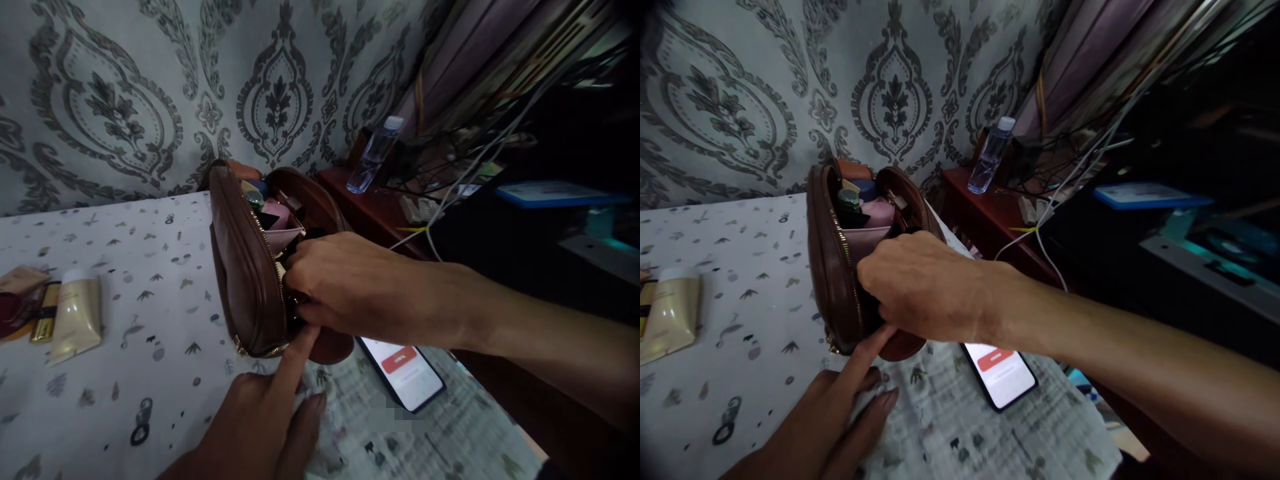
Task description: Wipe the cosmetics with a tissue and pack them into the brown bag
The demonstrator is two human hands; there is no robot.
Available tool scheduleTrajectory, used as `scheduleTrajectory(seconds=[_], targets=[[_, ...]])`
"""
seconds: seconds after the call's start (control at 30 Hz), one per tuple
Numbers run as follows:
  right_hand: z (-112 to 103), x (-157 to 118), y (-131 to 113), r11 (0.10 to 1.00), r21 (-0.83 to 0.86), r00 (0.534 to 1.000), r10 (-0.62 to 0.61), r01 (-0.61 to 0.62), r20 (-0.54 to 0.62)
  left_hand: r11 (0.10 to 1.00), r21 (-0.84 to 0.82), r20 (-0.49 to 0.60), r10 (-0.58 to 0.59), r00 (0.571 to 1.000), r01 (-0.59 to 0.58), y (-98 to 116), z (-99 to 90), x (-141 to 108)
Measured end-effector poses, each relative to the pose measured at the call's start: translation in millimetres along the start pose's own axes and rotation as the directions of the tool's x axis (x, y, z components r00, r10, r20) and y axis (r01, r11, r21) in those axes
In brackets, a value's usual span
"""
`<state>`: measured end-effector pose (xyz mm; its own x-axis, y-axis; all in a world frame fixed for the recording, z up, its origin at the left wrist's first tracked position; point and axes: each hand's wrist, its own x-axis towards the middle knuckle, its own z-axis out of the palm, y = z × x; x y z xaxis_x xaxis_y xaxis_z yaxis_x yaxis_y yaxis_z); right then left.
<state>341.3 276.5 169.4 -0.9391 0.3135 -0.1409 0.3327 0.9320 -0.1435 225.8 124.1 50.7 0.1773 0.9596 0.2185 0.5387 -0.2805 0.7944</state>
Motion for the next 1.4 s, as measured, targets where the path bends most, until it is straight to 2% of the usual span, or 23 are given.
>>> scheduleTrajectory(seconds=[0.2,0.5,0.63,0.87,1.0,1.1,1.23,1.4], targets=[[-1,0,-6,0.999,-0.028,0.998,0.043,-0.041,0.049,0.996,0.072,-0.066,0.066,0.996,-0.061,-6,4.5,-4],[0,4,-10,0.99,-0.134,0.996,0.06,-0.05,0.071,0.992,0.092,-0.05,0.096,0.994,-0.091,-11,5.5,-6],[-5,7,-14,0.987,-0.152,0.991,0.077,-0.06,0.108,0.993,0.108,-0.039,0.051,0.998,-0.046,-5,2.3,-3],[-10,3,-14,0.994,-0.099,0.995,0.044,-0.035,0.084,0.979,0.204,0.059,-0.032,0.998,0.019,12,-17.1,-2],[-11,4,-16,0.997,-0.041,0.993,0.066,-0.063,0.095,0.974,0.227,0.039,0.001,0.999,-0.009,10,-20.3,-11],[-8,3,-15,0.996,-0.021,0.994,0.093,-0.092,0.05,0.971,0.23,-0.006,0.066,0.998,-0.063,5,-20.2,-21],[-2,-2,-13,0.992,0.01,0.992,0.126,-0.126,-0.008,0.966,0.244,-0.007,0.087,0.996,-0.083,0,-23.3,-35],[2,-1,-17,0.983,-0.101,0.988,0.152,-0.15,0.01,0.961,0.264,0.009,0.088,0.996,-0.087,0,-25.8,-52]])
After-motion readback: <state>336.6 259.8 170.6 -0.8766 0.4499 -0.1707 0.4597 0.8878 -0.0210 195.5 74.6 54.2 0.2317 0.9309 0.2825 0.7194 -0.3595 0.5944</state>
